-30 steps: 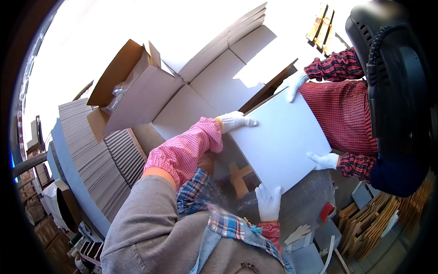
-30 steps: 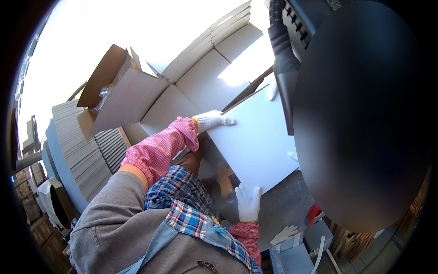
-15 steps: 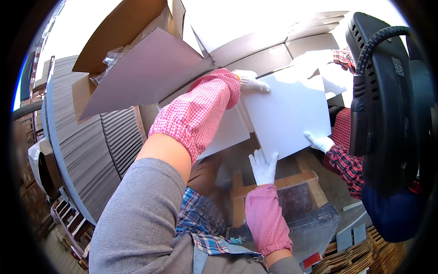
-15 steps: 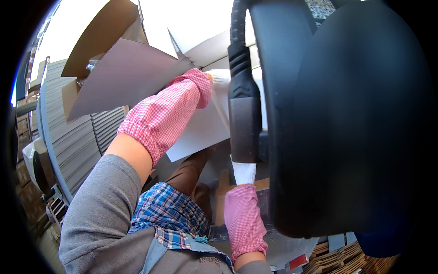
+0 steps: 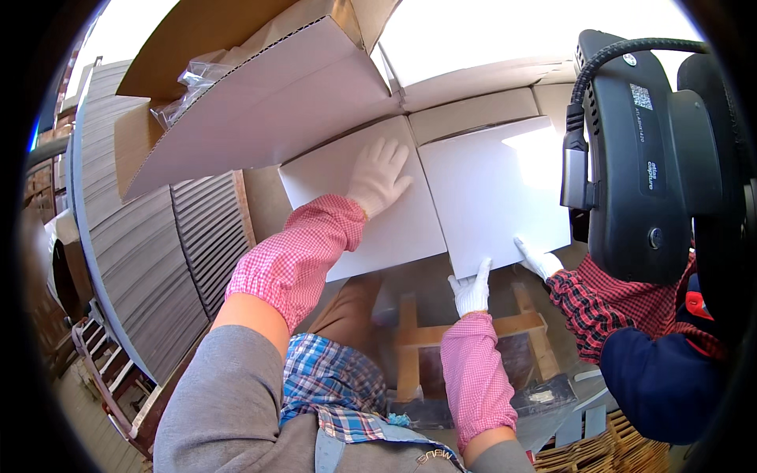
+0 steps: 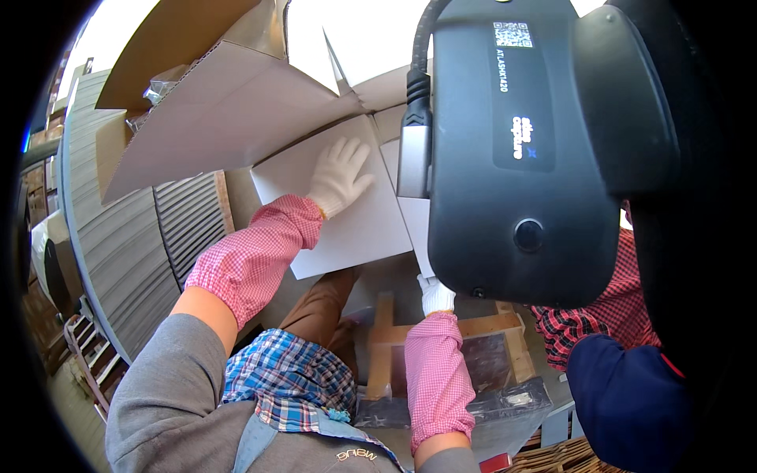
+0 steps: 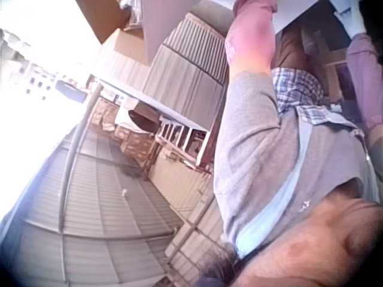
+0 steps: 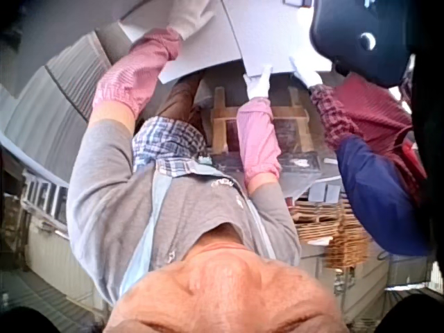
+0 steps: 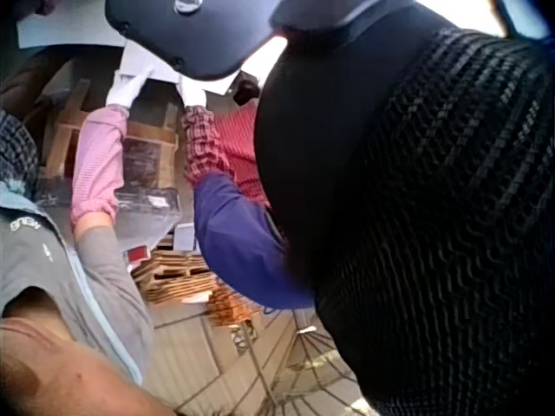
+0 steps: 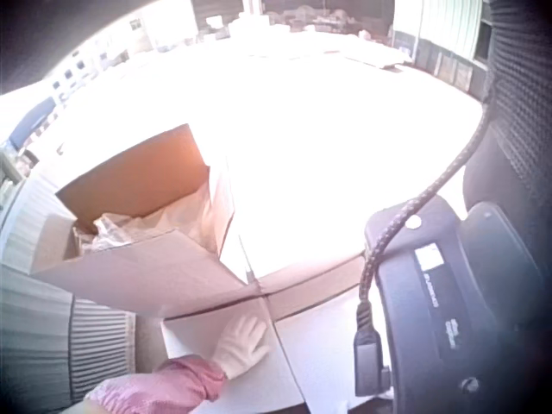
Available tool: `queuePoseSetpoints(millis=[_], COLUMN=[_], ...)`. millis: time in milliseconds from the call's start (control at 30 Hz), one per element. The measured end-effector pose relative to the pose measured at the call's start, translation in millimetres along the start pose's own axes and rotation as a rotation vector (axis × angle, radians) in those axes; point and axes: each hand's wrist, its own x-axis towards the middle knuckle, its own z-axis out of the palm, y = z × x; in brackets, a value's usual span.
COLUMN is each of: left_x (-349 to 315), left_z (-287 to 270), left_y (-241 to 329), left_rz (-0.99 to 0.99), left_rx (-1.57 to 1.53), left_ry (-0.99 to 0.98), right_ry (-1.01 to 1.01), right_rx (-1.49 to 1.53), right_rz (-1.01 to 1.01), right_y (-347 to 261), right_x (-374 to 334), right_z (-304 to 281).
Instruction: The person places gray rectangular panels into a cardboard box, inserts plastic sheeting between layers, and stacks the panels. A coworker assists by handing over panels and applying tape to the box.
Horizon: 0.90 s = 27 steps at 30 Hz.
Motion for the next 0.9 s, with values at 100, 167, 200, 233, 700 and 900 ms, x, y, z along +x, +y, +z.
queuePoseSetpoints(millis=[100,167,200,233,700,900], left_x=[-44,-52,-52,-51,-42,-42], left_z=[26,44,48,51,28,20], left_y=[-19,-30,-31,-32,-22,-22], left_rz=[-0.030,-0.036,-0.043,-0.049,-0.097,-0.083], left_rx=[0.069,0.104,0.098,0.092,-0.013,0.087], left_ry=[0.042,0.046,0.036,0.026,-0.116,-0.129], right_ry=[-0.085,-0.082,-0.093,-0.105,-0.124,-0.105], right_rx=[0.051,0.070,0.082,0.094,-0.241,-0.750], right_rz=[-0.104,-0.084,-0.083,-0.081,0.015,0.054], right_y=[-22,-28,-28,-30,-46,-24], right_x=[20,20,19,19,2,-89], right_z=[6,16,17,20,88,96])
